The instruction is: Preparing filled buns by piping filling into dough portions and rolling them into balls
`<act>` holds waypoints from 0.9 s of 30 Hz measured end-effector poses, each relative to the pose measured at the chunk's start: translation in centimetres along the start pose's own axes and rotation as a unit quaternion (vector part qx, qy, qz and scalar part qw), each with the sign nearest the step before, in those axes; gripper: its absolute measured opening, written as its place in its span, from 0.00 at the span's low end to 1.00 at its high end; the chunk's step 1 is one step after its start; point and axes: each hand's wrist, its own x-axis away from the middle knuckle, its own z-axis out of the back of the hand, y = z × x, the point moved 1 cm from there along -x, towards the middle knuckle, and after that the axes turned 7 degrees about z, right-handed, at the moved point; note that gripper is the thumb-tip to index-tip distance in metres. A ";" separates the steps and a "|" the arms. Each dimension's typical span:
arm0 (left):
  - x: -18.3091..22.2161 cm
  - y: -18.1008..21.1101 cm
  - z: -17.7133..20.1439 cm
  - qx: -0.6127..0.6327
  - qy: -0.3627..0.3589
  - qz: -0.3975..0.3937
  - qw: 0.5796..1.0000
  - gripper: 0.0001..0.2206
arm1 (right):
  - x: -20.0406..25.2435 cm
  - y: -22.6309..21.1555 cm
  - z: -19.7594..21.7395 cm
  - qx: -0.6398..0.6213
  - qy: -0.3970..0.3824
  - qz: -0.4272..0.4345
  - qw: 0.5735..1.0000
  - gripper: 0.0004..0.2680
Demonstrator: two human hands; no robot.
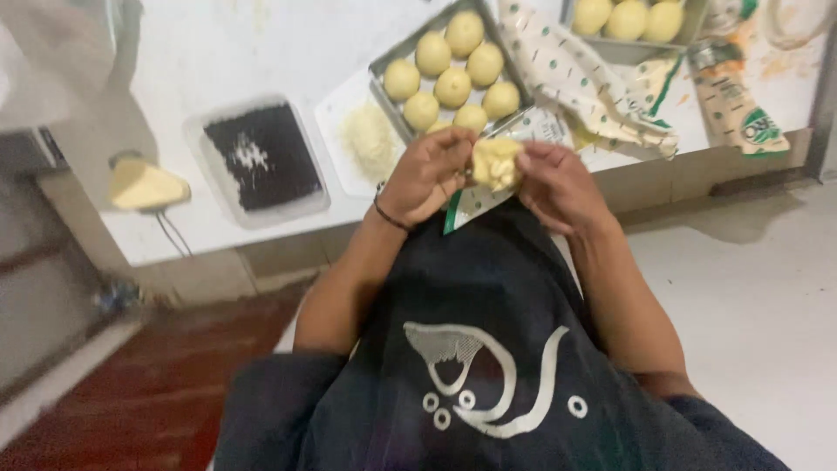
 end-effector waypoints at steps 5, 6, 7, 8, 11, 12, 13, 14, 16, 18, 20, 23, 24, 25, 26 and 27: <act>4.5 4.0 1.7 -0.555 0.264 -0.304 0.728 0.13 | -3.3 -1.9 1.5 0.118 0.025 0.045 0.992 0.09; 5.0 4.1 3.6 -0.553 0.278 -0.302 0.725 0.13 | -4.0 -2.3 0.8 0.118 0.016 0.034 0.992 0.09; 5.8 4.0 5.4 -0.631 0.334 -0.297 0.634 0.18 | -4.2 -2.6 0.2 0.131 0.019 0.026 0.991 0.08; 6.7 3.7 7.1 -0.699 0.382 -0.284 0.534 0.25 | -4.4 -2.9 -0.4 0.145 0.021 0.019 0.989 0.07; 5.5 2.6 9.4 -0.713 0.383 -0.315 0.495 0.29 | -6.5 -0.7 0.4 0.119 0.024 0.008 0.993 0.08; 4.8 2.8 9.7 -0.712 0.387 -0.316 0.493 0.29 | -7.1 -0.8 -0.8 0.120 0.019 0.007 0.993 0.08; 4.3 2.5 10.0 -0.724 0.396 -0.296 0.480 0.26 | -7.1 -0.8 -1.9 0.122 0.003 -0.014 0.992 0.10; 3.8 2.1 10.3 -0.736 0.405 -0.275 0.468 0.24 | -7.2 -0.7 -2.9 0.124 -0.012 -0.035 0.992 0.13; 3.6 2.0 11.2 -0.736 0.410 -0.278 0.461 0.15 | -8.6 1.0 -1.9 0.138 -0.030 -0.044 0.989 0.13; 3.8 2.6 10.8 -0.738 0.412 -0.286 0.451 0.08 | -9.4 1.9 -2.6 0.150 -0.050 -0.046 0.986 0.13; 5.1 3.2 9.0 -0.700 0.412 -0.296 0.502 0.05 | -9.0 2.3 -4.8 0.122 -0.042 -0.060 0.990 0.12; 4.3 3.3 10.4 -0.711 0.399 -0.292 0.500 0.20 | -9.5 3.9 -4.8 0.103 -0.052 -0.056 0.992 0.13; 4.2 3.1 10.7 -0.711 0.400 -0.293 0.500 0.20 | -9.6 4.2 -4.9 0.103 -0.052 -0.056 0.992 0.13; 4.0 3.1 11.0 -0.714 0.392 -0.288 0.503 0.13 | -9.6 4.6 -5.1 0.111 -0.059 -0.057 0.990 0.13; 3.8 3.1 11.3 -0.717 0.384 -0.284 0.507 0.08 | -9.7 4.9 -5.2 0.119 -0.065 -0.059 0.989 0.13; 4.5 3.8 10.6 -0.719 0.381 -0.287 0.505 0.08 | -10.1 5.5 -4.7 0.117 -0.064 -0.054 0.990 0.13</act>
